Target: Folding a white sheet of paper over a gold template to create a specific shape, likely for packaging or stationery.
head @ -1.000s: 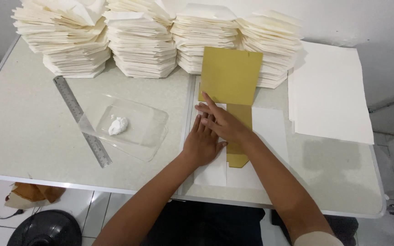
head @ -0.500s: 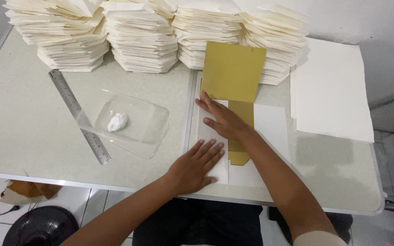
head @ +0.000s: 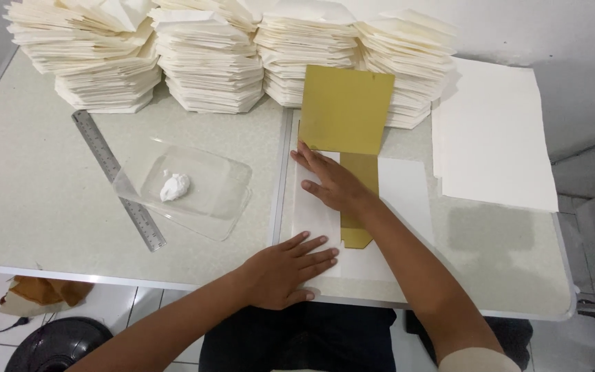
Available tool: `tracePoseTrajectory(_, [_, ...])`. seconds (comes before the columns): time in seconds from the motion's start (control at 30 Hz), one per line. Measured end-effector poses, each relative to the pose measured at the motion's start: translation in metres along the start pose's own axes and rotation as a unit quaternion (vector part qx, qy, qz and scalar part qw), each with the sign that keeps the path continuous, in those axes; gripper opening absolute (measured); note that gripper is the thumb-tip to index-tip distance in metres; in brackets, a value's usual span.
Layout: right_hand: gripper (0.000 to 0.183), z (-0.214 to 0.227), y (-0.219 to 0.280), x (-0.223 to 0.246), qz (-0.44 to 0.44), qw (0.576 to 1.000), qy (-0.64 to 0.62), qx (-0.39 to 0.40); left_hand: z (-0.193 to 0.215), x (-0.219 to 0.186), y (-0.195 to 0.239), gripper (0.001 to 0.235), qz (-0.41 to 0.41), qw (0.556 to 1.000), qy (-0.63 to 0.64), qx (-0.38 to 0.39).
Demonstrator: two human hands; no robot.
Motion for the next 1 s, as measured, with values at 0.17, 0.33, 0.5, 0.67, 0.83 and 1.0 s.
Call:
tracePoseTrajectory(0.17, [0.076, -0.004, -0.005, -0.015, 0.021, 1.000, 0.000, -0.013, 0.043, 0.005, -0.009, 0.058, 0.027, 0.976, 0.214, 0.013])
tracePoseTrajectory(0.33, [0.068, 0.004, -0.001, -0.007, 0.031, 0.998, -0.048, -0.033, 0.040, 0.049, -0.024, 0.056, 0.083, 0.983, 0.157, -0.053])
tracePoseTrajectory(0.5, [0.072, 0.008, -0.001, -0.008, 0.019, 0.996, -0.086, -0.026, 0.012, 0.060, -0.037, 0.067, 0.119, 0.985, -0.020, 0.124])
tracePoseTrajectory(0.67, [0.065, 0.010, 0.001, -0.003, 0.009, 0.996, -0.086, -0.026, 0.018, 0.032, -0.041, 0.072, 0.082, 0.977, -0.031, 0.195])
tracePoseTrajectory(0.83, [0.066, 0.010, 0.001, -0.006, 0.002, 0.998, -0.058, -0.030, 0.005, 0.003, -0.031, 0.078, 0.024, 0.974, -0.033, 0.223])
tracePoseTrajectory(1.0, [0.065, 0.009, 0.000, -0.011, 0.000, 0.998, -0.058, -0.034, 0.018, -0.023, -0.026, 0.072, -0.026, 0.988, 0.136, 0.074])
Point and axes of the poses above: each hand's wrist, its own y-axis away from the middle knuckle, its own z-axis out of the back of the hand, x = y × z, the point moved 10 cm from there along -y, towards the middle knuckle, and after that the axes turned 3 degrees about -z, right-handed, at the moved point
